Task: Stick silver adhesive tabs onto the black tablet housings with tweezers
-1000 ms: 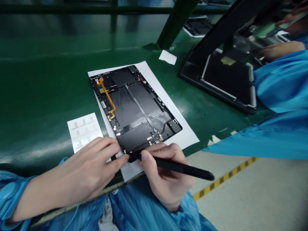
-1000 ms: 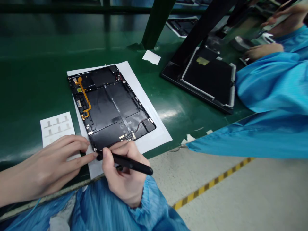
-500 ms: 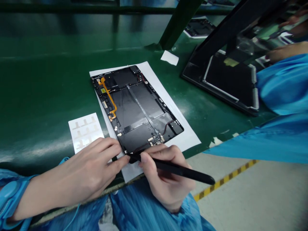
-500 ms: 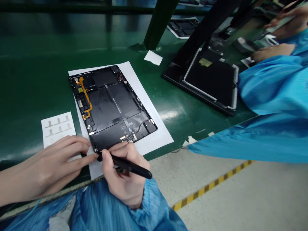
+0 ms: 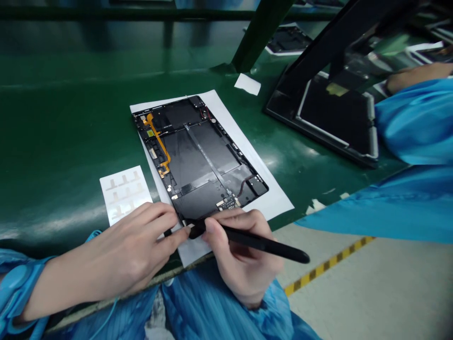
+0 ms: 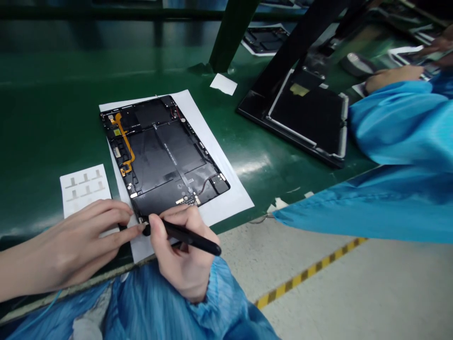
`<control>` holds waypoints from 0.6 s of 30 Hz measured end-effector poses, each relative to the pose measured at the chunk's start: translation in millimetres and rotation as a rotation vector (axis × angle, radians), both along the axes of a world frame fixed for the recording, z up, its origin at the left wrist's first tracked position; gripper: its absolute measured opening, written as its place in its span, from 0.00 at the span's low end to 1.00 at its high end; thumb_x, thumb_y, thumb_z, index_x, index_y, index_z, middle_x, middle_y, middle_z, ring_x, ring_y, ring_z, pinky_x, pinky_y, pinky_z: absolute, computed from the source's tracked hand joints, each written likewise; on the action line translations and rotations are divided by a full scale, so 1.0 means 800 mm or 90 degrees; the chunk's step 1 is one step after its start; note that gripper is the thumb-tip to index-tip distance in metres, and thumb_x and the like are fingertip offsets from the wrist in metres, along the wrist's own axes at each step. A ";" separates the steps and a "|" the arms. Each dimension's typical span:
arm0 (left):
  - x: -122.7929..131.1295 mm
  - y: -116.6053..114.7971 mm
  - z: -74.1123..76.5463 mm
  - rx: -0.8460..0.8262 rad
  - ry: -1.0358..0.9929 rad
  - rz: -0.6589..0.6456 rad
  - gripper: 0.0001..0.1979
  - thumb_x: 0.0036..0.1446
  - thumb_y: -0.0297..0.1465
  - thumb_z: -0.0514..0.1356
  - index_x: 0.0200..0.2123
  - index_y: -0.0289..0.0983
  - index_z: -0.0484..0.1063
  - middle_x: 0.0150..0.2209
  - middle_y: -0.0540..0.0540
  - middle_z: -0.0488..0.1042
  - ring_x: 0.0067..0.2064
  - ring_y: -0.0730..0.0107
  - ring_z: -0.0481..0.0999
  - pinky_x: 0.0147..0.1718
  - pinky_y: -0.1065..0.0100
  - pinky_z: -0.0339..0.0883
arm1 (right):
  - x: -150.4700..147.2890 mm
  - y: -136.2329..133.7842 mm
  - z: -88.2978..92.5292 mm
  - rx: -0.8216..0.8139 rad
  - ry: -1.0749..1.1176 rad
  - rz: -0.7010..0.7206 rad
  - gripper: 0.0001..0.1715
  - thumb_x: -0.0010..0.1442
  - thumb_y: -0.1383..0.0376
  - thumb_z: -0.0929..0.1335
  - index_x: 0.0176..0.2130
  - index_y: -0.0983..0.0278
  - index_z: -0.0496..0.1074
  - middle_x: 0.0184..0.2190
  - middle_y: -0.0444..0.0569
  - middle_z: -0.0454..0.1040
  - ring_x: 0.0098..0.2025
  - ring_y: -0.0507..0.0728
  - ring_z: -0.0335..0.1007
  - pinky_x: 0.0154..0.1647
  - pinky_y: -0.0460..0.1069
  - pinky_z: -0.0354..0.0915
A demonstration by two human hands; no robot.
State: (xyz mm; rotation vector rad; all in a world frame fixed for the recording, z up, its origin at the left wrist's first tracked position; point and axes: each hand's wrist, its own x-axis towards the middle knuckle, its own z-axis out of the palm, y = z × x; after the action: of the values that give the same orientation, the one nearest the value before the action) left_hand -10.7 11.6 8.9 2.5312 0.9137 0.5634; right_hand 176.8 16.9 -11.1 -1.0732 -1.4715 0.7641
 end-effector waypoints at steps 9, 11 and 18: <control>-0.004 0.006 -0.008 0.038 -0.055 0.035 0.14 0.62 0.18 0.51 0.50 0.26 0.68 0.41 0.36 0.69 0.46 0.57 0.68 0.40 0.58 0.69 | 0.008 0.000 0.002 -0.090 0.090 0.031 0.11 0.60 0.71 0.69 0.27 0.61 0.66 0.22 0.43 0.68 0.23 0.53 0.67 0.22 0.48 0.64; -0.003 0.006 -0.011 0.039 -0.052 0.053 0.14 0.63 0.19 0.51 0.49 0.27 0.69 0.42 0.36 0.69 0.47 0.55 0.67 0.41 0.57 0.68 | 0.008 0.000 0.002 -0.107 0.090 0.038 0.11 0.60 0.70 0.69 0.27 0.61 0.67 0.22 0.42 0.67 0.23 0.52 0.66 0.22 0.47 0.63; -0.003 0.005 -0.014 0.041 -0.054 0.060 0.13 0.62 0.19 0.51 0.48 0.29 0.69 0.43 0.37 0.67 0.48 0.55 0.66 0.42 0.56 0.67 | 0.010 0.001 -0.004 -0.119 0.092 0.040 0.10 0.61 0.68 0.69 0.29 0.60 0.66 0.22 0.42 0.68 0.22 0.52 0.65 0.20 0.47 0.61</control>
State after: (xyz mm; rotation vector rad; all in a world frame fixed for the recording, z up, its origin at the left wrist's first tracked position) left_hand -13.4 15.4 -2.3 2.5094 1.0030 0.7349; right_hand 184.5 17.8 -14.2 -1.0906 -1.3360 1.0189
